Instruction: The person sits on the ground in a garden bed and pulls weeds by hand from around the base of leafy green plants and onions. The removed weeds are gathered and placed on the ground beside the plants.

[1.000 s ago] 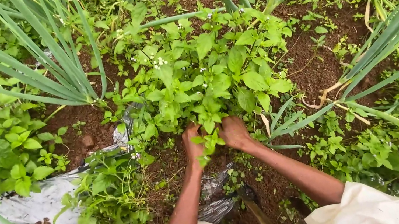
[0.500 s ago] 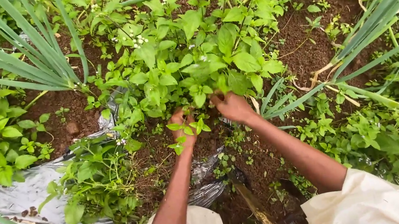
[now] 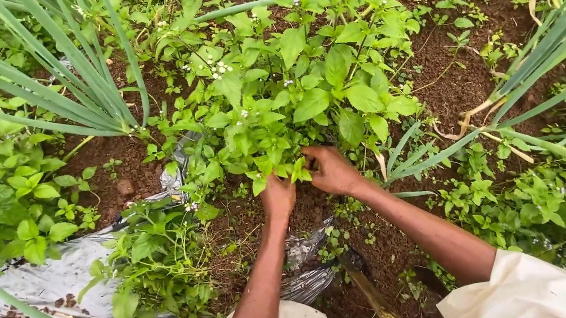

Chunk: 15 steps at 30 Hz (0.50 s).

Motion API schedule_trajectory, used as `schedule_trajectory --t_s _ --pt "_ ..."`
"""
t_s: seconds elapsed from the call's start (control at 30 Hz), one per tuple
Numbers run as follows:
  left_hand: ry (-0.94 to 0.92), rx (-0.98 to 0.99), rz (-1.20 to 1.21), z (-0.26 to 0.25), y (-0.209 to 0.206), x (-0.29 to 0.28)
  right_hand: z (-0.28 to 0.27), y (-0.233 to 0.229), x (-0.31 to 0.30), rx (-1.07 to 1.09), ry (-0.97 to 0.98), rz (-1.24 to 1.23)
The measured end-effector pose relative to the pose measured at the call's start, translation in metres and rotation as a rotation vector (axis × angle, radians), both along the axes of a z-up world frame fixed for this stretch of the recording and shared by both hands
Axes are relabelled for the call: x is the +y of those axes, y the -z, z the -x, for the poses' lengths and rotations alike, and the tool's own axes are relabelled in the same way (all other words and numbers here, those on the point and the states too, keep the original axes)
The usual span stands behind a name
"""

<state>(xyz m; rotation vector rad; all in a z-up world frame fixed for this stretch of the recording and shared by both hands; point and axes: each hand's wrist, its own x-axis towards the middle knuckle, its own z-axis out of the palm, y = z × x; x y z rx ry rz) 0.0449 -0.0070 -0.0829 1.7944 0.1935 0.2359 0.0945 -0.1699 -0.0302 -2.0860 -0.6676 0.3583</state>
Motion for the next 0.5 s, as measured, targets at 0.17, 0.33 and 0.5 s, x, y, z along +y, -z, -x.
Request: schedule_trajectory --t_s 0.17,0.33,0.5 --pt "0.014 0.006 -0.123 0.004 0.007 -0.003 0.021 -0.066 0.008 0.064 -0.005 0.005" --pt "0.009 -0.026 -0.243 0.007 0.006 -0.003 0.033 -0.154 0.017 0.113 -0.13 0.248" --pt "0.046 0.119 -0.141 -0.026 0.123 -0.006 0.042 -0.243 -0.002 0.179 -0.328 0.615"
